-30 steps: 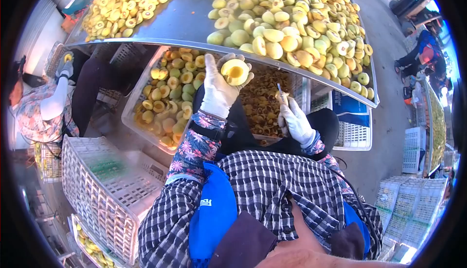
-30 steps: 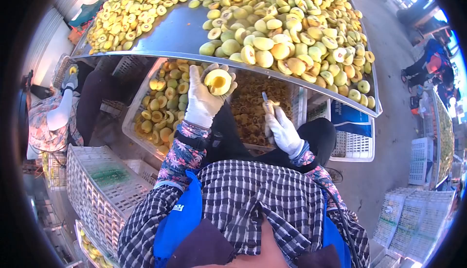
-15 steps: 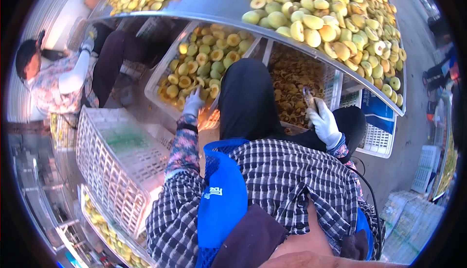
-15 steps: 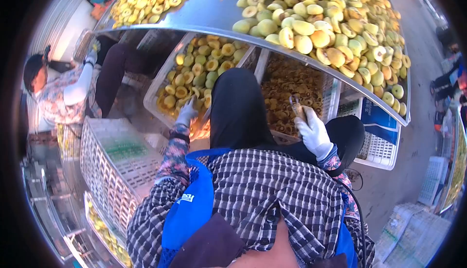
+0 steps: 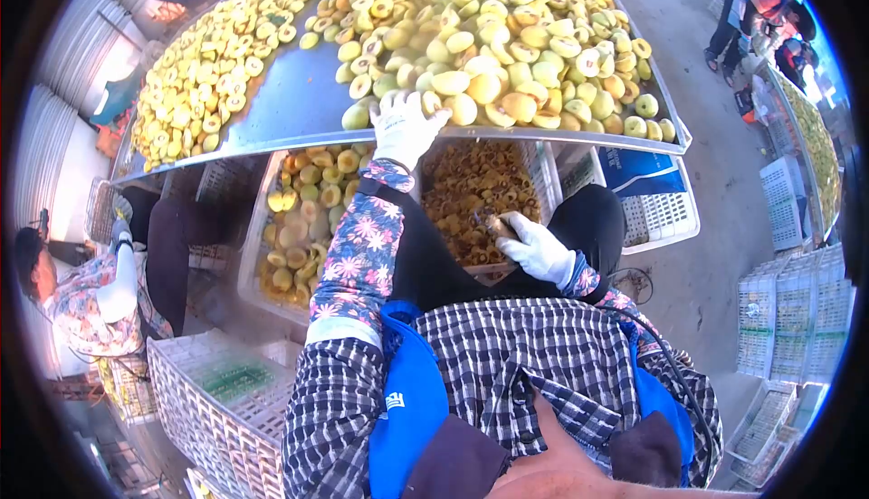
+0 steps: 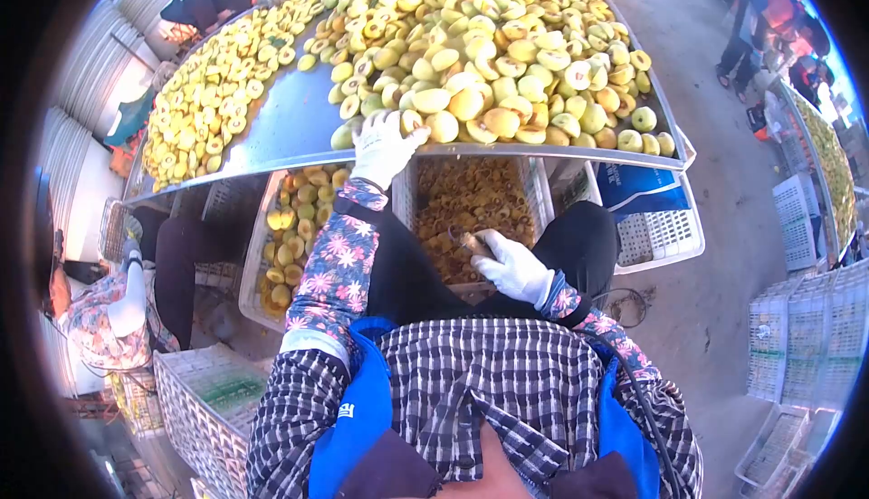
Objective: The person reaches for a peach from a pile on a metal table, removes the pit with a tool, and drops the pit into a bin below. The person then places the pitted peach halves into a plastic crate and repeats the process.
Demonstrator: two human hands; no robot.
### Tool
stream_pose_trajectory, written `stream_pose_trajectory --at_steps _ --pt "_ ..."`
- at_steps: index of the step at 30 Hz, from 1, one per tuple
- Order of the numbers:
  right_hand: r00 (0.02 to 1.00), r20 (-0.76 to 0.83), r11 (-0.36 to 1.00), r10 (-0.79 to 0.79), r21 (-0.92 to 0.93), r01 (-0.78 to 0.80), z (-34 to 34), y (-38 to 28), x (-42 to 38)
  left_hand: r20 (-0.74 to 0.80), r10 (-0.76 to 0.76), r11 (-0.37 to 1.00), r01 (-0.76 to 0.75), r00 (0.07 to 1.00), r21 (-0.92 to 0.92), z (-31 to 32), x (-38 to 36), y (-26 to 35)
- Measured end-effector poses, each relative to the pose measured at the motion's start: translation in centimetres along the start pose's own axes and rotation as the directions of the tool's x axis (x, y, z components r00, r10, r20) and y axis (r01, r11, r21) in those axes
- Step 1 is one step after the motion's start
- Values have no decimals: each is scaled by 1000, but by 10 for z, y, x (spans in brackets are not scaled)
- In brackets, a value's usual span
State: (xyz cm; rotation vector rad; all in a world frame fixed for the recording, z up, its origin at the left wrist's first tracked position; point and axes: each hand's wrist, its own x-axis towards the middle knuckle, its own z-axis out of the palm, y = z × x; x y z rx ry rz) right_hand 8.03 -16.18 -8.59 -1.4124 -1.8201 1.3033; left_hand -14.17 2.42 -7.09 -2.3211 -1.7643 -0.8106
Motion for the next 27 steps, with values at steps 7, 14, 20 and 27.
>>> stream_pose_trajectory --at_steps 7,14,20,27 --pt "996 7 878 94 471 -86 -19 -24 -2 -57 -211 734 119 976 -669 -10 -4 33" --pt "720 -348 788 -600 -416 454 -43 -77 29 429 -135 -456 328 893 -827 -53 -33 89" --pt "726 -318 735 -610 -569 368 -35 -66 32 293 -296 -195 243 909 -950 -62 -33 97" --pt "720 -374 765 -584 -549 336 -34 -71 31 244 -286 -106 222 927 -969 -50 -40 99"
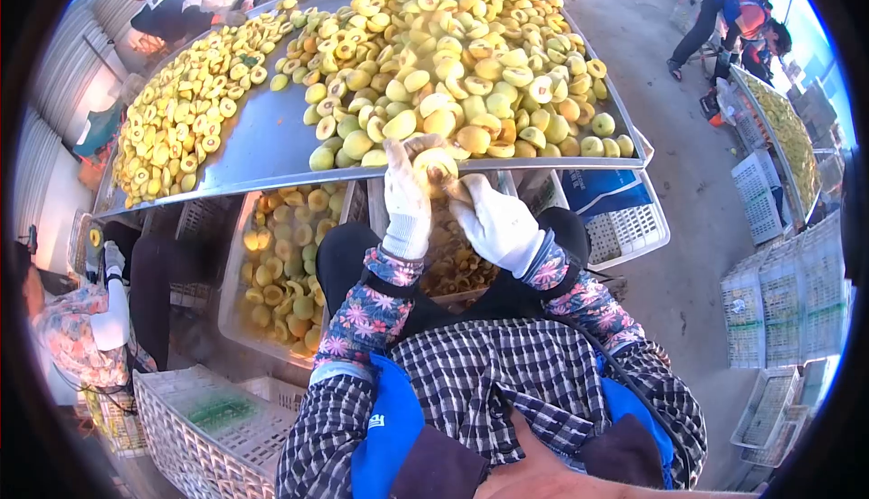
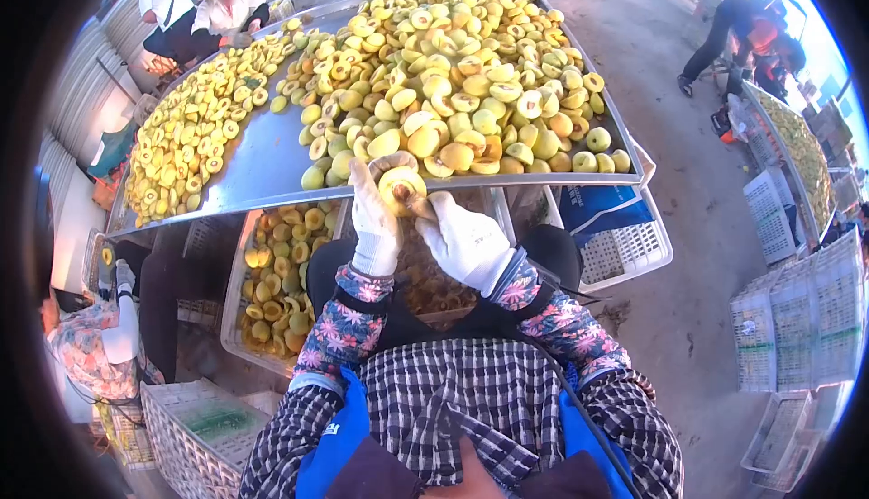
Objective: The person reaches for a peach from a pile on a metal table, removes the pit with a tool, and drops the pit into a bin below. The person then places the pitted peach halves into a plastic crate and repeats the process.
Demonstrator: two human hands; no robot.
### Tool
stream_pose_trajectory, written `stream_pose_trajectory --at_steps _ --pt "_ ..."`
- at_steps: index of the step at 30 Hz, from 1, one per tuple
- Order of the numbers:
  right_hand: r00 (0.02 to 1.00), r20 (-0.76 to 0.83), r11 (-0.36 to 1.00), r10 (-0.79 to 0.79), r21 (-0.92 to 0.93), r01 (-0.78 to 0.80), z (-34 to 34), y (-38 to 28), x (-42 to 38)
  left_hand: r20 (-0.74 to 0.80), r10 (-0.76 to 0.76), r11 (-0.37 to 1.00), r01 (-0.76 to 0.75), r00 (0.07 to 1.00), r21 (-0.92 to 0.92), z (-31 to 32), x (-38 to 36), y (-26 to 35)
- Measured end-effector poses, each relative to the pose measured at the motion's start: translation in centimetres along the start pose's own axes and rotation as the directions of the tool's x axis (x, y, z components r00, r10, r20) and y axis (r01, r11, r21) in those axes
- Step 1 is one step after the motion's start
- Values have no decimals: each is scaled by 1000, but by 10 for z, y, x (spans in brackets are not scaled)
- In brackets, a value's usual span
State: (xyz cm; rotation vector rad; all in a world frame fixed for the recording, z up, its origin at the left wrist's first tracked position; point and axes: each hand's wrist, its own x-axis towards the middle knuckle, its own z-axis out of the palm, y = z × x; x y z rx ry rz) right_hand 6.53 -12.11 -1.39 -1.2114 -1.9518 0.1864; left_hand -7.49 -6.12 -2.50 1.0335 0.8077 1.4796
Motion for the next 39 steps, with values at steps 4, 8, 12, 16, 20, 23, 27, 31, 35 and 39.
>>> stream_pose_trajectory --at_steps 4,8,12,16,20,23,27,31,35,39 --pt "984 -3 978 -180 -105 178 -1 3 -3 56 400 812 -382 915 441 -6 2 -14" --pt "961 268 997 70 -60 -56 0 5 -8 -63 -142 989 144 988 19 2 -5 3" --pt "908 382 985 170 -52 -163 -2 17 -14 156 -255 953 221 954 206 -11 8 -11" --pt "946 245 822 211 480 -307 19 42 -23 193 152 988 -156 969 4 -1 2 -16" --pt "813 479 393 331 713 -580 6 6 -19 140 170 984 -176 975 31 12 -10 -23" --pt "781 549 587 298 540 -603 -4 22 -21 148 -234 969 243 961 -48 6 -4 -14" --pt "660 722 361 208 570 -738 -7 28 -29 266 -355 934 350 896 70 4 -4 -2" --pt "613 734 -43 294 650 -758 -6 9 -29 240 -328 903 378 914 -203 12 1 -11" --pt "542 817 -370 196 573 -731 1 15 -29 164 -261 946 286 951 -154 15 -8 -5" --pt "565 790 -127 237 602 -788 -3 12 -25 160 -468 841 494 869 -220 12 4 -6"
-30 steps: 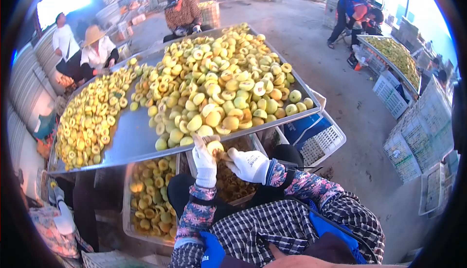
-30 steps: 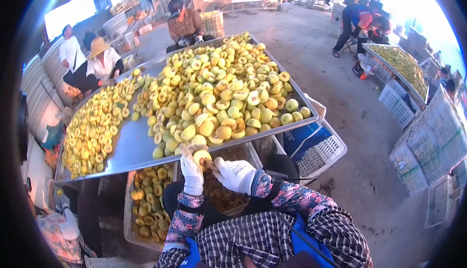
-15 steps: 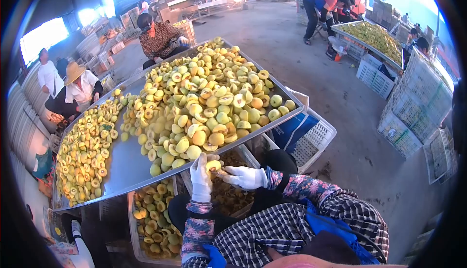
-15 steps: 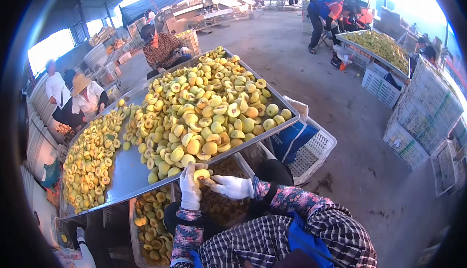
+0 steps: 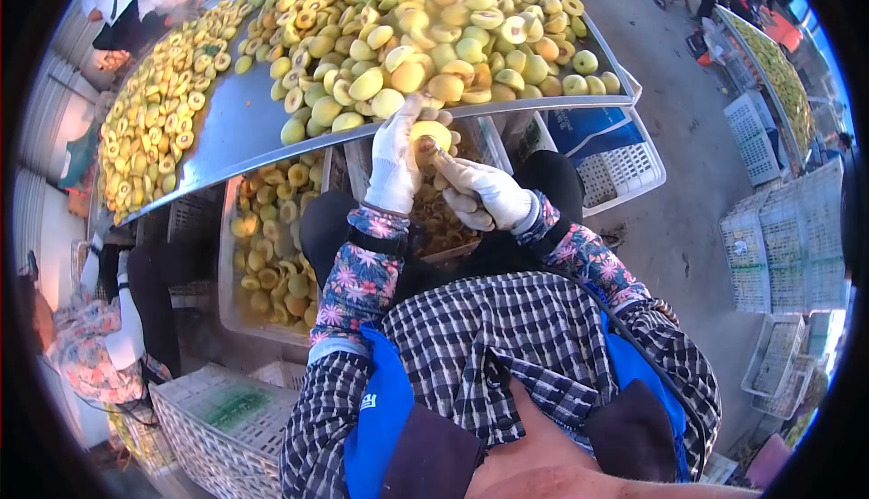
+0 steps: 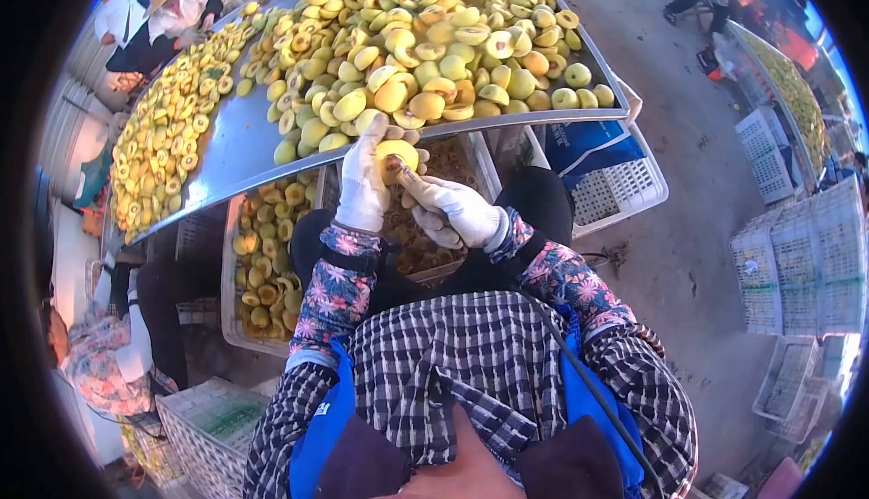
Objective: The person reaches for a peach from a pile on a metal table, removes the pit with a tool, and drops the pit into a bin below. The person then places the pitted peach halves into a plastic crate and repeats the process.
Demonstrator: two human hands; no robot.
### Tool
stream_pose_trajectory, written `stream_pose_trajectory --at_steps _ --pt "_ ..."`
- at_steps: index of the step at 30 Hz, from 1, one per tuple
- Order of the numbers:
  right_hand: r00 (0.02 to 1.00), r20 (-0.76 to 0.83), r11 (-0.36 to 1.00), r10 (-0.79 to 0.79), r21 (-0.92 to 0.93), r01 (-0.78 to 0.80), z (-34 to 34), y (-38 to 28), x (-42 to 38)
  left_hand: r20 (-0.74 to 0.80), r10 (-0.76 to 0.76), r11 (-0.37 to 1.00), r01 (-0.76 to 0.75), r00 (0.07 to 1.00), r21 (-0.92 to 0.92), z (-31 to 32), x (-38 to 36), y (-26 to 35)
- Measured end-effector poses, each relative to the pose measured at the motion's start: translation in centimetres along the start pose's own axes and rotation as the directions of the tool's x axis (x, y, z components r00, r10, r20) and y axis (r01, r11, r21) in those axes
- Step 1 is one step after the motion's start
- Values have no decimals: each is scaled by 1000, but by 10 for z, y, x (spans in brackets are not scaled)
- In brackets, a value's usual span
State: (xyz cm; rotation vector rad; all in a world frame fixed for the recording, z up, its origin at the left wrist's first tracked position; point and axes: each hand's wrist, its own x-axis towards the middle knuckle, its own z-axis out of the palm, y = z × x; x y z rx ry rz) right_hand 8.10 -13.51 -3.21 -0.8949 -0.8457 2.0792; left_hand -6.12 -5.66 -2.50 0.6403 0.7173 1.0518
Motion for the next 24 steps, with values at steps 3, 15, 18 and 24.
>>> stream_pose_trajectory --at_steps 3,15,18,24 --pt "996 -41 955 -79 -289 64 -7 -3 1 -13 77 994 -76 997 79 -4 2 -3" --pt "994 -94 989 -63 -138 50 10 6 5 -19 301 953 -301 953 -33 4 -7 -11" --pt "975 -150 971 -166 -197 135 12 18 10 -82 195 977 -201 977 -75 3 -6 -13" --pt "724 12 303 -689 -903 304 -6 42 23 -152 75 977 -103 985 -186 7 -2 -14"
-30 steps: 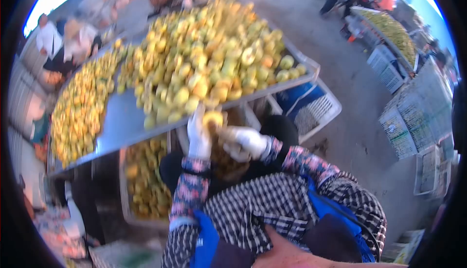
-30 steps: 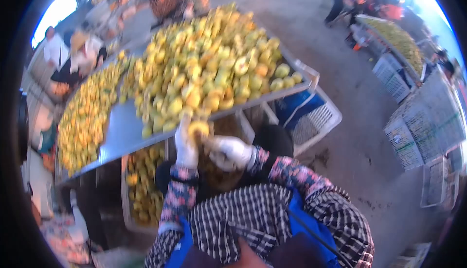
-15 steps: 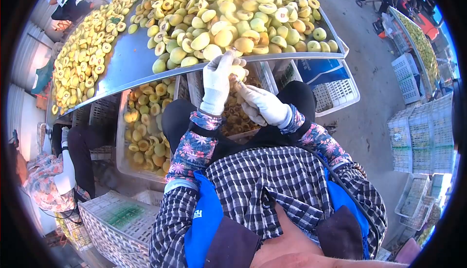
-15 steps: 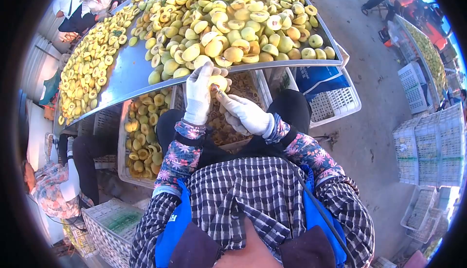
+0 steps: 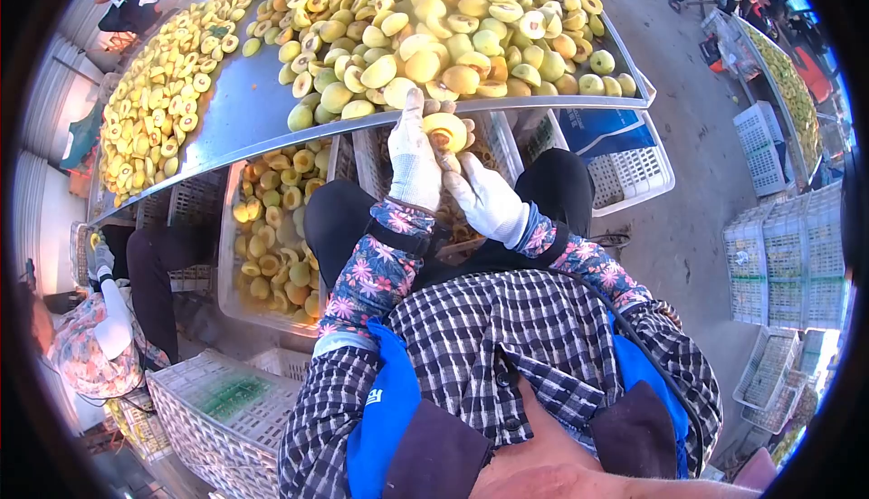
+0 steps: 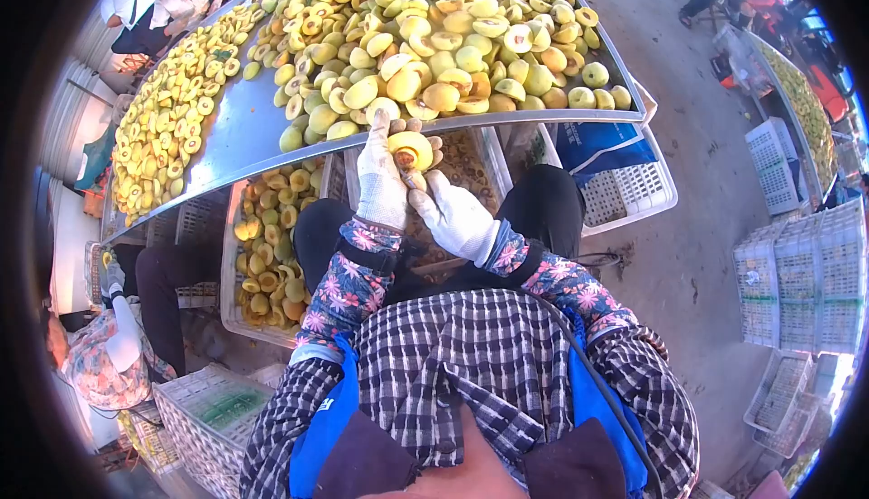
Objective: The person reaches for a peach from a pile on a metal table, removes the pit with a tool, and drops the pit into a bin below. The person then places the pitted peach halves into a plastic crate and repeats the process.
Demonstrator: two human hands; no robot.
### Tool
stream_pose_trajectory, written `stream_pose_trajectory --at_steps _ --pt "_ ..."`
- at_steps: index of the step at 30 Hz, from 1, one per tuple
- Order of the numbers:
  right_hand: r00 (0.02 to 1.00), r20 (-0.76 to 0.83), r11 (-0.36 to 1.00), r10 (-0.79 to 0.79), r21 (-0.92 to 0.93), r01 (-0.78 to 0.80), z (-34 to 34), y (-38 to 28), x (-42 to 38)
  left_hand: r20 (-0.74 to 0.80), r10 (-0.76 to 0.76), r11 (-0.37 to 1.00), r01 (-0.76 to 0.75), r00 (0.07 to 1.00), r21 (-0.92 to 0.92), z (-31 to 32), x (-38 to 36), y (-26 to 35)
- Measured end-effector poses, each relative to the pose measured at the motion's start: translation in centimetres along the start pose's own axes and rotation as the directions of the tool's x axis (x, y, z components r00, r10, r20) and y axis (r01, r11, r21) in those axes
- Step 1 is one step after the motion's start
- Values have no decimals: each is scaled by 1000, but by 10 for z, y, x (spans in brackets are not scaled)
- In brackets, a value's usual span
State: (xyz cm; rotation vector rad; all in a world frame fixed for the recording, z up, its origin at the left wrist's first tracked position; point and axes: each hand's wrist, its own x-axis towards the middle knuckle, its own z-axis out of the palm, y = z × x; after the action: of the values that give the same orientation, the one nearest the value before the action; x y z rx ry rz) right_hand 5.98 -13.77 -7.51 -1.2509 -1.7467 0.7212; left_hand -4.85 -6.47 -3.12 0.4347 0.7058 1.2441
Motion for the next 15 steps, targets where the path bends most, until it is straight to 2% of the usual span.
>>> stream_pose_trajectory --at_steps 2,3,4,5,6,7,8,9,10,11,12,13,14,15 --pt "999 -10 998 -39 -44 39 -4 -5 0 -24 -12 1000 12 1000 -24 -1 -3 -1" --pt "996 -24 993 -84 -90 81 -6 -6 2 30 -7 1000 7 1000 -1 -4 -4 -2" --pt "992 0 989 -128 -75 127 -10 -5 2 104 6 1000 -9 995 27 -6 0 0" --pt "990 30 989 -139 54 138 -11 10 3 188 99 989 -117 977 89 -18 9 -7" --pt "924 -7 920 -383 84 382 8 60 5 197 33 986 -64 980 152 -3 -9 6" --pt "961 49 944 -272 206 257 -13 26 4 197 56 984 -87 979 153 -11 0 -1" --pt "961 262 834 84 510 -212 -11 27 -3 195 62 980 -97 979 174 -19 5 -6" --pt "919 361 818 160 473 -328 -21 11 0 201 98 986 -123 975 114 -21 7 -12" --pt "791 503 620 349 509 -597 -23 8 2 135 104 975 -128 985 180 -23 12 -15" --pt "823 452 722 343 434 -539 -22 -9 5 82 167 935 -184 983 304 -21 9 -16" --pt "922 319 833 221 429 -349 -9 8 2 98 145 932 -169 985 321 -20 8 -13" --pt "979 189 907 80 393 -150 2 26 1 108 121 929 -151 987 338 -20 7 -11" --pt "979 188 907 78 394 -148 -3 17 1 109 122 928 -152 987 339 -20 6 -8" --pt "927 312 803 209 486 -345 -14 0 1 98 54 950 -82 994 303 -18 5 -6"
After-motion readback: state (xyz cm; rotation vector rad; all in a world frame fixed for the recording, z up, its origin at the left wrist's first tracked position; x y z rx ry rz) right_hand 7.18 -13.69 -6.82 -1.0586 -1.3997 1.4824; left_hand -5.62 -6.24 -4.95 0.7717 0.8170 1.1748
